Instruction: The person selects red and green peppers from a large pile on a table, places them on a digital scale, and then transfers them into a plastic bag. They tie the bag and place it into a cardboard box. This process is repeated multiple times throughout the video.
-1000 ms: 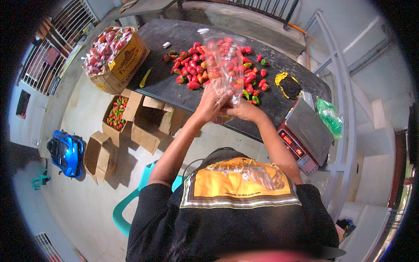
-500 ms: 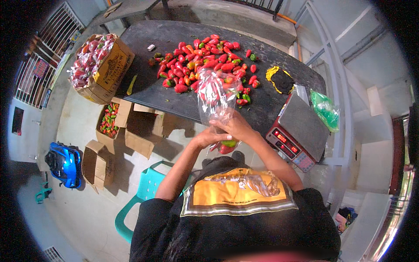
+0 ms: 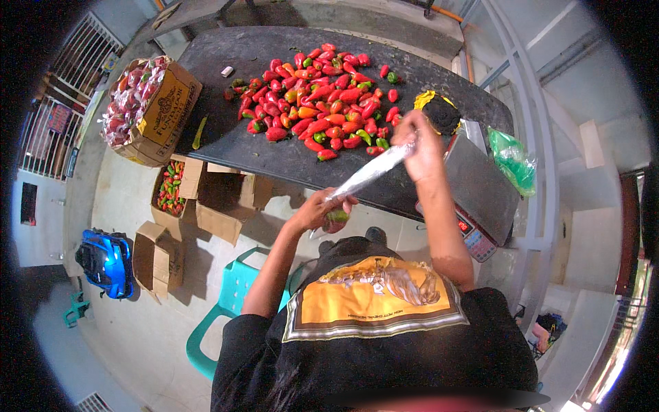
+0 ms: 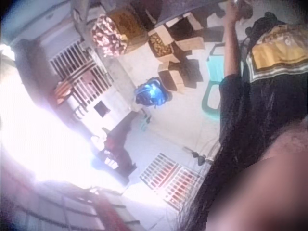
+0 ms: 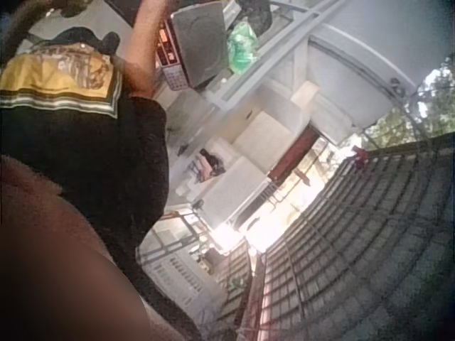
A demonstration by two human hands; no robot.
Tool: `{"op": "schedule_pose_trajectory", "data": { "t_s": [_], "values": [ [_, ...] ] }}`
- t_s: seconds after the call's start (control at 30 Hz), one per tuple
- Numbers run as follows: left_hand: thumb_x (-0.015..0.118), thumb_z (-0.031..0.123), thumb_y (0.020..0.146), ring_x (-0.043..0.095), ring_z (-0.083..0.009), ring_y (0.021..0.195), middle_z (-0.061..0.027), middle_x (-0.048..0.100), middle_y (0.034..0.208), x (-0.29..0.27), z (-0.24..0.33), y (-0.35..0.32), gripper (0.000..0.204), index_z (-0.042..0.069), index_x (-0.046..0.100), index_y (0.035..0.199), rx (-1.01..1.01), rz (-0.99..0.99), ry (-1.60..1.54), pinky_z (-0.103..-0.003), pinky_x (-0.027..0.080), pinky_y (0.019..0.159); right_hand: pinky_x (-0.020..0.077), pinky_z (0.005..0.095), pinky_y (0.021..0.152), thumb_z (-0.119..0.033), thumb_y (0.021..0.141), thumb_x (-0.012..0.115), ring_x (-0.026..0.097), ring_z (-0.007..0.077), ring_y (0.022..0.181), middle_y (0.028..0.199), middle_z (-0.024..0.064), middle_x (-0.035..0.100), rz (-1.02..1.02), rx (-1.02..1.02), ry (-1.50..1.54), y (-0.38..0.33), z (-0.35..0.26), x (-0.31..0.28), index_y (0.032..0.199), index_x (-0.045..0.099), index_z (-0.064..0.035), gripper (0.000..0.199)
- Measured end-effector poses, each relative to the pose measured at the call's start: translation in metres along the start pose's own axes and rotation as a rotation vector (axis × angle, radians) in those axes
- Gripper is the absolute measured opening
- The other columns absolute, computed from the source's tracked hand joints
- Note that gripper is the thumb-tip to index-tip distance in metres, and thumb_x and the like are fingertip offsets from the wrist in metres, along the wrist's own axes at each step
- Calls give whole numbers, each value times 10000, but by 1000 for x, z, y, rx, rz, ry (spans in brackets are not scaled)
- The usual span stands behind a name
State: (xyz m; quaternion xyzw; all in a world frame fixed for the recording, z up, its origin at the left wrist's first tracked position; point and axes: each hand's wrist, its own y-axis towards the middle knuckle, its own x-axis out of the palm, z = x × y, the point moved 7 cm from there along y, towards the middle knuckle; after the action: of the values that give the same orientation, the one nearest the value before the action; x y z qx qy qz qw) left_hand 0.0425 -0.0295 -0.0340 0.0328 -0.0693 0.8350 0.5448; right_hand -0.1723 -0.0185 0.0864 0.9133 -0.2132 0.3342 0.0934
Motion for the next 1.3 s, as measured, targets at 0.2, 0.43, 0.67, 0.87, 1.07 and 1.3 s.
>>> {"op": "schedule_pose_trajectory", "data": {
  "t_s": [0.2,0.43,0.67,0.87,1.07,1.3],
  "values": [
    [522,219,885,571,-282,882,-128,643,898,-18,7,3,234,24,649,904,-70,88,519,-379,439,809,389,395,952,-191,736,725,557,253,1004,971,80,593,-511,-401,-1383,-62,-33,115,1023,599,-77,333],
    [678,197,709,535,-302,879,-105,599,837,-22,56,2,213,61,650,871,280,69,1152,-417,413,790,469,433,664,-182,806,618,610,364,782,759,199,599,-572,-67,-1738,-73,94,38,986,556,-42,237],
    [623,40,720,566,-306,837,-104,560,847,-36,80,-23,110,7,582,816,72,158,587,-408,460,734,400,312,568,-161,894,549,479,126,587,649,111,531,-587,86,-1332,-97,89,70,821,562,4,181],
    [589,-25,724,591,-300,783,-115,547,834,-53,82,-45,94,-6,565,813,145,244,609,-392,489,694,442,399,584,-216,895,539,592,366,655,703,181,589,-575,119,-1323,-112,93,75,835,573,-25,203],
    [637,19,754,635,-222,788,-101,556,821,-72,108,-71,145,1,589,890,52,280,753,-350,522,682,446,432,611,-218,909,520,598,369,697,720,180,591,-650,-34,-1414,-114,52,77,841,563,-31,203],
    [663,196,848,566,-92,750,-36,600,812,-19,171,-79,202,2,609,829,167,124,408,-278,452,652,434,353,635,-276,933,507,572,302,673,716,157,554,-533,-163,-1347,-68,-3,49,884,581,-4,286]
  ]
}}
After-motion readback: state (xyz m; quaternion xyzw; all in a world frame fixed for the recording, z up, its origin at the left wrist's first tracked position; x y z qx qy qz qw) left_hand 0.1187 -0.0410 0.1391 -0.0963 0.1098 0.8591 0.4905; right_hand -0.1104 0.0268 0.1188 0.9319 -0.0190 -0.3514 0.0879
